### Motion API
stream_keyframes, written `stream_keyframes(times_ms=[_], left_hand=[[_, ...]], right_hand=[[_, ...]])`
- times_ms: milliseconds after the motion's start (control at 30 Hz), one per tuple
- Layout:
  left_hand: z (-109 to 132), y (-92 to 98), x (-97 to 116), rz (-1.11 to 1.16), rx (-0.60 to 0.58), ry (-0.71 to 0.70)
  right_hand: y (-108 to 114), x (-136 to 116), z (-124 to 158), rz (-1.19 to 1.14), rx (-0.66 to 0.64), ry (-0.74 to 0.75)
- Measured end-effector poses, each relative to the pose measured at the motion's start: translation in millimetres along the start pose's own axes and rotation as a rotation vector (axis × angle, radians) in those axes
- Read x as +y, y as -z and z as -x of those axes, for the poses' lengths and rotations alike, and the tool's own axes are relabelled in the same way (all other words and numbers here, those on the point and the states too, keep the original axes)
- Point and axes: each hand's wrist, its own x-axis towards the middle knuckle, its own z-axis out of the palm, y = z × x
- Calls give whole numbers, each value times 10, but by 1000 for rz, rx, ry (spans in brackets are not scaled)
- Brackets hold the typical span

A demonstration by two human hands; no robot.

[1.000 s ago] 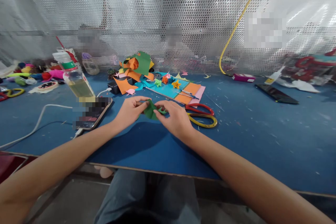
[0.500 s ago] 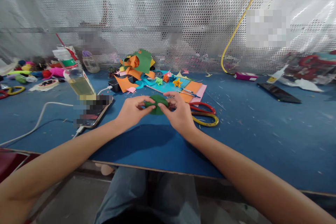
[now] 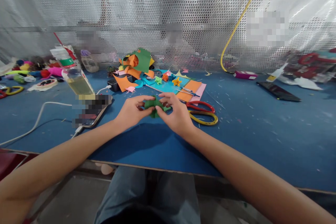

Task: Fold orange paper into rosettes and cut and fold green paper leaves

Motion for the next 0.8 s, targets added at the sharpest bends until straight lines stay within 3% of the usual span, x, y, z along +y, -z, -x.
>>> stream_keyframes(times_ms=[167, 367, 433, 600, 800], left_hand=[[1, -1, -19, -19, -12, -38], [4, 28, -1, -63, 6, -133], [5, 24, -4, -69, 11, -151], [-2, 2, -14, -21, 25, -79], [9, 9, 38, -13, 12, -38]], right_hand=[[13, -17, -9, 15, -31, 10], [-23, 45, -53, -191, 3, -247], [-31, 55, -55, -209, 20, -269], [-9, -14, -28, -70, 62, -120], [2, -42, 3, 20, 6, 3]])
